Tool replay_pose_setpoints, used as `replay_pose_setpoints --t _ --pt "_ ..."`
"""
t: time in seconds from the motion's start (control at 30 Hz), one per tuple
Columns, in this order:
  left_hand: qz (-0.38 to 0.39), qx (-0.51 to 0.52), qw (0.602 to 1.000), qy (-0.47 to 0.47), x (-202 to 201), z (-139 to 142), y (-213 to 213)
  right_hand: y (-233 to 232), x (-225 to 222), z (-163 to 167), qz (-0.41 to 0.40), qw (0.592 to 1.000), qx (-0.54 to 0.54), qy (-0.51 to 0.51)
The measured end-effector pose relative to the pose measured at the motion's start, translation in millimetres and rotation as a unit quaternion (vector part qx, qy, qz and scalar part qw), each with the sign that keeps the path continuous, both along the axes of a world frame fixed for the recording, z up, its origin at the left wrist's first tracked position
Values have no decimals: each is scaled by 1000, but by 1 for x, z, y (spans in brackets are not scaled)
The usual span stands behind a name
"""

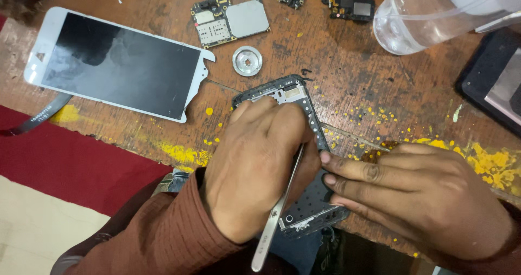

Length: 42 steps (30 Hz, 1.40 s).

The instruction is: The person uses a metal prying tool to carefully separate a thin film or adhesive layer from the inner frame of a disassembled smartphone. The hands work along the edges of the phone chassis, lifting and peeling the material while other phone components lie on the table.

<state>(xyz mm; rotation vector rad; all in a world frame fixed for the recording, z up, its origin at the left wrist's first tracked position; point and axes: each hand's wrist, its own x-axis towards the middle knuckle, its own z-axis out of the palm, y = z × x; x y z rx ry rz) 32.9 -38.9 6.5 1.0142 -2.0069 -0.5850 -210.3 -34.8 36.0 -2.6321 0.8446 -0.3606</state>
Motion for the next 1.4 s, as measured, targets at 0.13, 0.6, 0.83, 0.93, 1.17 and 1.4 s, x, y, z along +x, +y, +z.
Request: replay_pose_setpoints --t 0.13,0.6,0.83,0.93,1.17,1.4 --pt "-1 12 1000 -3 -1 -4 1 -1 -2 -1 8 1000 -10 -5" --pt "-11 22 1000 11 0 2 -3 0 -5 -2 17 1000 -6 4" --pt "-2 19 1000 8 1 1 -1 0 -6 1 18 1000 -13 11" --pt "-22 31 999 16 1 1 -2 0 -6 1 18 1000 0 -5" --pt "-41 19 999 6 3 3 -3 3 -11 -2 8 1000 3 24" --pt "-27 34 999 15 2 1 -1 1 -11 -3 12 1000 8 0"
